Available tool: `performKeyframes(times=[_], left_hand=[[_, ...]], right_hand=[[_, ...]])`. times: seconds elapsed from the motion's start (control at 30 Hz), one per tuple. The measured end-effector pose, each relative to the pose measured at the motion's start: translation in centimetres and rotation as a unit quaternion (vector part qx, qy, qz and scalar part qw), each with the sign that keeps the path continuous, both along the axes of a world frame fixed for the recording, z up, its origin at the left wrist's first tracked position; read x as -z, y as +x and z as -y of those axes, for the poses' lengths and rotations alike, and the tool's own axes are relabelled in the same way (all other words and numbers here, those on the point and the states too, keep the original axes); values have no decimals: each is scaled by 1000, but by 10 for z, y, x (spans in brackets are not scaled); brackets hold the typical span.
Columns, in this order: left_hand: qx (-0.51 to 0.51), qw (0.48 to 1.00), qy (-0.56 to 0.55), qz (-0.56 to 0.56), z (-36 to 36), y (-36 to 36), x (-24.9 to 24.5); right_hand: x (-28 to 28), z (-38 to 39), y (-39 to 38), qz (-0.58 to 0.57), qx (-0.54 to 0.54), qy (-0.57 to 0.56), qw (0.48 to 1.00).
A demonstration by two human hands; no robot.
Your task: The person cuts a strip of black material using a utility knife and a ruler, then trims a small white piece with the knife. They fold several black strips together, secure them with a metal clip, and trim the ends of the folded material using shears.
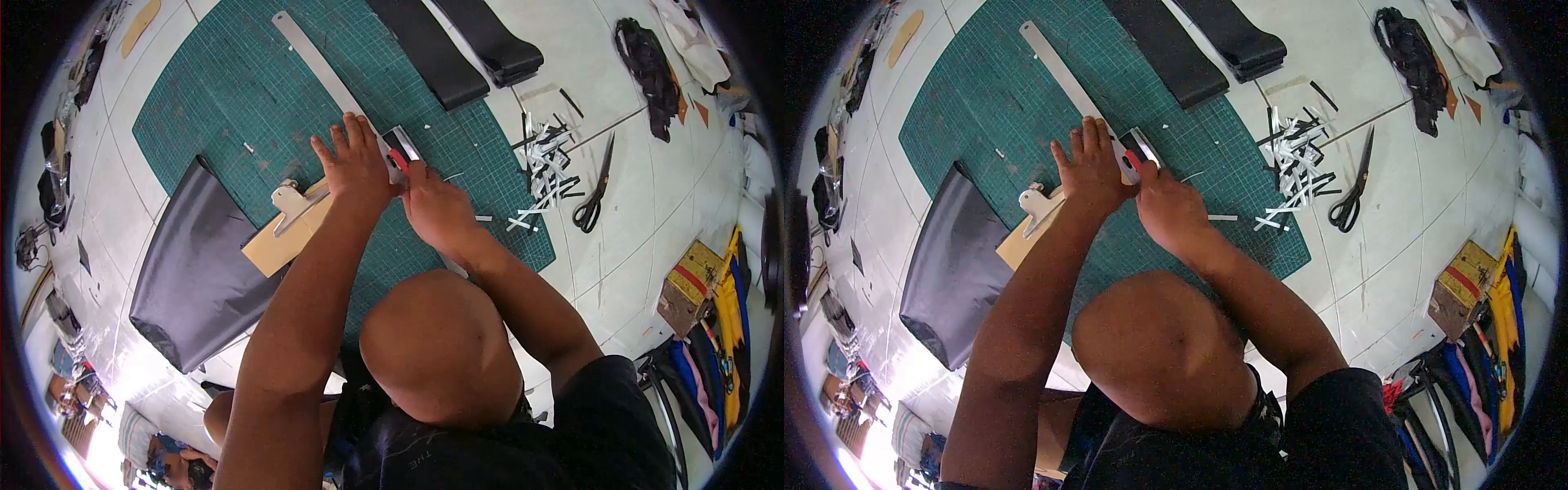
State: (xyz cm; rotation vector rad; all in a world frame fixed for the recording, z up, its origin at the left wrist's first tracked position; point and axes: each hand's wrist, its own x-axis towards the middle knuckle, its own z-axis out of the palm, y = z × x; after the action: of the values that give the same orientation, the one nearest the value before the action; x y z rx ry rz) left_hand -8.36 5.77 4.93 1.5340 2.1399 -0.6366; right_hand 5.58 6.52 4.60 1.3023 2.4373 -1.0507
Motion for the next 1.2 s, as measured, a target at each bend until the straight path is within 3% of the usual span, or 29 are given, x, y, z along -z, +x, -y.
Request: performKeyframes(times=[0.17, 0.37, 0.47, 0.57, 0.63, 0.83, 1.2], left_hand=[[-1, 1000, 5, 0, 0, -1, 1], [5, 1000, -7, 10, 0, -3, -1], [-2, 1000, -9, 15, 4, 0, 1], [-6, 1000, -19, 12, -10, -2, -2], [-7, 999, -47, 11, -1, 0, -3], [-24, 999, -43, 21, -8, 1, -7], [-4, 1000, -19, 5, -1, -3, 4]], right_hand=[[-7, -11, -5, 29, -5, -53, 998], [-23, 18, 53, 147, -8, -169, 975], [-9, 34, 72, 130, -25, -112, 985], [-37, 27, 60, 141, 6, -122, 982], [-47, 25, 54, 87, 26, -100, 991], [-18, -10, 2, 21, 26, -48, 998], [-7, -25, -16, 55, 11, -100, 993]])
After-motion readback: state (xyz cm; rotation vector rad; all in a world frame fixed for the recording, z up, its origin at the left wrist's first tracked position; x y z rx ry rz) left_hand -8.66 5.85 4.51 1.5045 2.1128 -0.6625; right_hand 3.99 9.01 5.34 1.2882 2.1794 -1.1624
